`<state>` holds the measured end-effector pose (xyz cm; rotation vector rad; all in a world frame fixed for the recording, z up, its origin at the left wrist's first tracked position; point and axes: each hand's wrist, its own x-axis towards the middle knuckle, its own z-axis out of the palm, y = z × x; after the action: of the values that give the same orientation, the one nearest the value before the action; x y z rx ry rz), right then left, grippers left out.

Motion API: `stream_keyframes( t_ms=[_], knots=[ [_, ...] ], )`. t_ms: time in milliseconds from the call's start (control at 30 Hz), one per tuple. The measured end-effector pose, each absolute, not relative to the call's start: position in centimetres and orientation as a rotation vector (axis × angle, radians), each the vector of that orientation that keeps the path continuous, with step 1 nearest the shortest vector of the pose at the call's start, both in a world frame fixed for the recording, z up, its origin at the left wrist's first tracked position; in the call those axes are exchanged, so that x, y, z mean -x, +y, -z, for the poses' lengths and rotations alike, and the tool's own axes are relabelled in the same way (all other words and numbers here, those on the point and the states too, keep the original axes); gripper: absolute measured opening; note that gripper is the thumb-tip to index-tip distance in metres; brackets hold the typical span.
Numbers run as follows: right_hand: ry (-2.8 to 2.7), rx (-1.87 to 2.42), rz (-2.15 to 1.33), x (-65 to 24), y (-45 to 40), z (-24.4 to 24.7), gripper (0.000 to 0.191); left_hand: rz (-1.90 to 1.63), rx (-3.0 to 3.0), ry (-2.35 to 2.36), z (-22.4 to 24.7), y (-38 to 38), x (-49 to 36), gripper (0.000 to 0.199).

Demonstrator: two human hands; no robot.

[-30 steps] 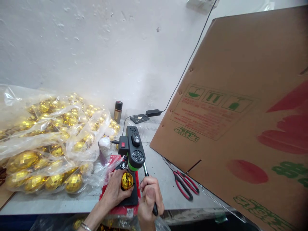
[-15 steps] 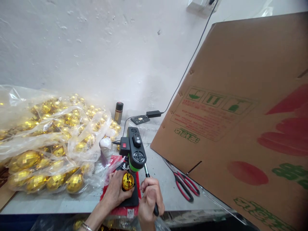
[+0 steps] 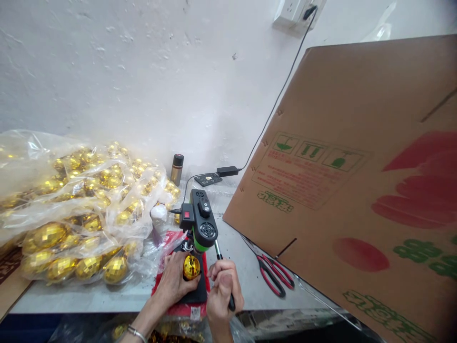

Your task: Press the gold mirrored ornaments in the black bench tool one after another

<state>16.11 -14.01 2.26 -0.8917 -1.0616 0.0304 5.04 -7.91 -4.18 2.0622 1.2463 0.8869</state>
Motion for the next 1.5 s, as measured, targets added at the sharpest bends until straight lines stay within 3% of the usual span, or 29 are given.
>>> stream_keyframes(
  t_ms=[533,833,967,1133,1300,1367,1433,1500],
  knots=[
    [-1.181,0.912,0.059,-16.6,-14.3,0.3,0.038,-0.921,-2.093,1.282,4.9,-7.7,-5.4,0.039],
    [-1.152,1.108,-0.164,-17.1,-14.6,-11.5,0.049,-0.921,-2.140,1.288,5.0,-7.2,-5.1,0.046],
    [-1.170,1.146,-0.190,-17.2,-14.7,-12.3,0.052,-0.986,-2.165,1.181,6.0,-9.1,-3.8,0.057],
    [-1.234,1.123,-0.203,-17.2,-15.0,-10.5,0.049,-1.067,-2.404,1.041,10.6,-14.7,-1.8,0.073],
    [-1.155,1.106,-0.217,-17.5,-15.0,-9.9,0.039,-1.034,-2.609,1.068,13.9,-17.9,-0.4,0.100],
    [-1.000,1.138,-0.193,-17.3,-16.0,-8.6,0.040,-1.134,-2.575,1.138,13.1,-17.6,0.3,0.087],
    [-0.806,1.183,-0.179,-16.3,-17.4,-6.3,0.051,-1.343,-2.453,1.292,11.1,-16.3,1.5,0.059],
    [-0.685,1.128,-0.098,-14.3,-18.6,-3.3,0.036,-1.596,-2.290,1.461,8.1,-13.9,3.5,0.039]
  ],
)
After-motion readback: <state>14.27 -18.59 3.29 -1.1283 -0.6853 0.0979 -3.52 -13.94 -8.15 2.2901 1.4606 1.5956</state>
